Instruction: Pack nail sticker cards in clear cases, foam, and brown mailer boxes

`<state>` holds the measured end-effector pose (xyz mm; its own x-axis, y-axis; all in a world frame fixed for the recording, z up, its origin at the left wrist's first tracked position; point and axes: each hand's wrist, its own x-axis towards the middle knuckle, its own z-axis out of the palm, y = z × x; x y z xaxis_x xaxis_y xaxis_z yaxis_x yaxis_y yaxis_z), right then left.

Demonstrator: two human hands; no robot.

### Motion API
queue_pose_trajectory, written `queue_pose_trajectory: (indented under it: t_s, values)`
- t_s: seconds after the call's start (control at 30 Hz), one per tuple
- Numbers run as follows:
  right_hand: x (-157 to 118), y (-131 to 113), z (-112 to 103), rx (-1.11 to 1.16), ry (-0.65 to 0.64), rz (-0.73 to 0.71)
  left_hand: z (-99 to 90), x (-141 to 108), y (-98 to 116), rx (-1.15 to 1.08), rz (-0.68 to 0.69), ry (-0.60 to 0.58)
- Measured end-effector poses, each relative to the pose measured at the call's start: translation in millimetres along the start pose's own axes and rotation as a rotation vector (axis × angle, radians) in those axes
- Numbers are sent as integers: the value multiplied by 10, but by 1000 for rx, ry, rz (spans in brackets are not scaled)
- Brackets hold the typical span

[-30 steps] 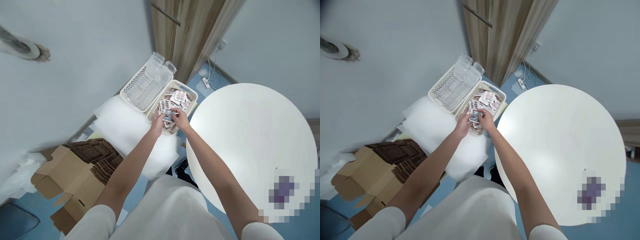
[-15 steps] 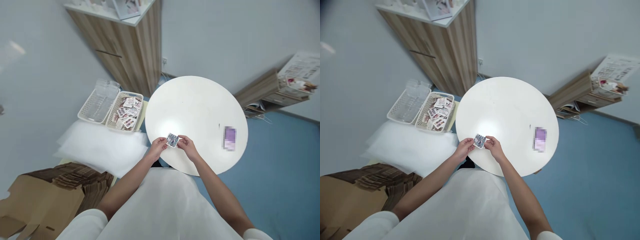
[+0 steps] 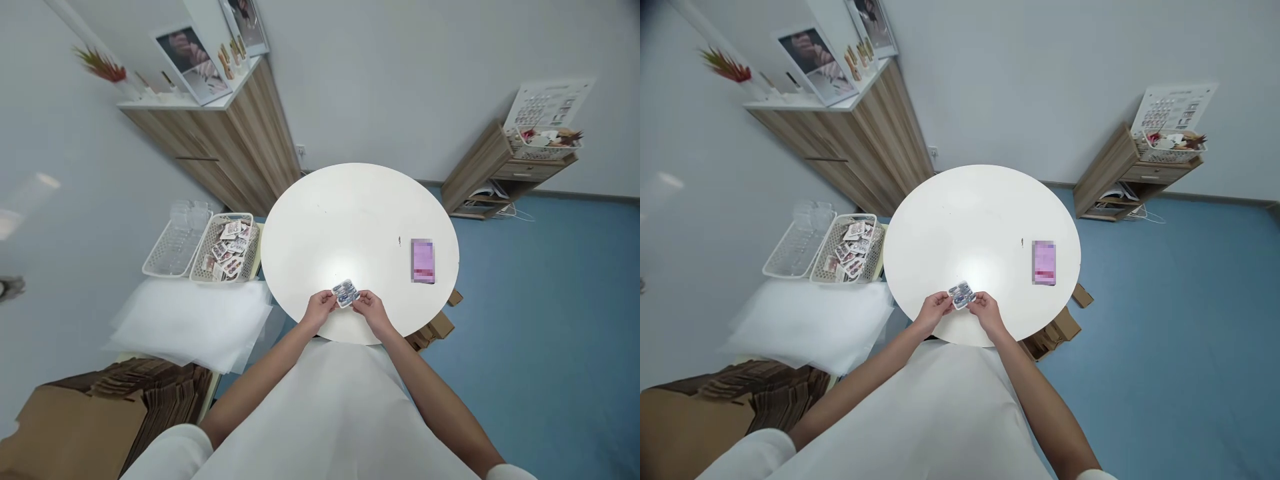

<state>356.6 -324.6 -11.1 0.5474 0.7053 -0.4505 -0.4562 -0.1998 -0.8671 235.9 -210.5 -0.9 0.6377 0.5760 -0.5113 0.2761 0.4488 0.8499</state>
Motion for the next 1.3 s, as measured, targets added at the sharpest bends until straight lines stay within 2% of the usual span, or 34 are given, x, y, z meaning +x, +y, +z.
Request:
queue_pose_trajectory:
  t_s: [0.13, 0.3, 0.4, 0.53, 0.63, 0.77, 0.9, 1.03, 1.17, 1.3]
  values:
    - [113, -136, -153, -192, 0, -90, -43, 65, 80, 246, 120, -81]
    - [224, -277, -220, -279, -144, -91, -10, 131, 201, 355, 161, -129]
    - [209, -258, -207, -227, -151, -51, 13, 135, 208, 287, 150, -61]
    - [153, -172, -149, -123, -39, -8, -18, 42, 97, 130, 74, 94]
    - [132, -68, -43, -68, 31, -7, -51, -73, -22, 94, 100, 121]
    - [141, 65, 199, -68, 39, -11, -119, -171, -120, 118, 137, 138]
    - [205, 114, 492, -105, 46, -17, -311, -166, -130, 150, 90, 248]
    - [326, 195, 795, -154, 36, -25, -612, -90, -121, 145, 55, 212]
    - [481, 407, 1093, -243, 55, -2, -958, 68, -166, 151, 19, 253]
    - [624, 619, 1341, -437, 51, 26, -1287, 261, -263, 188, 2, 289]
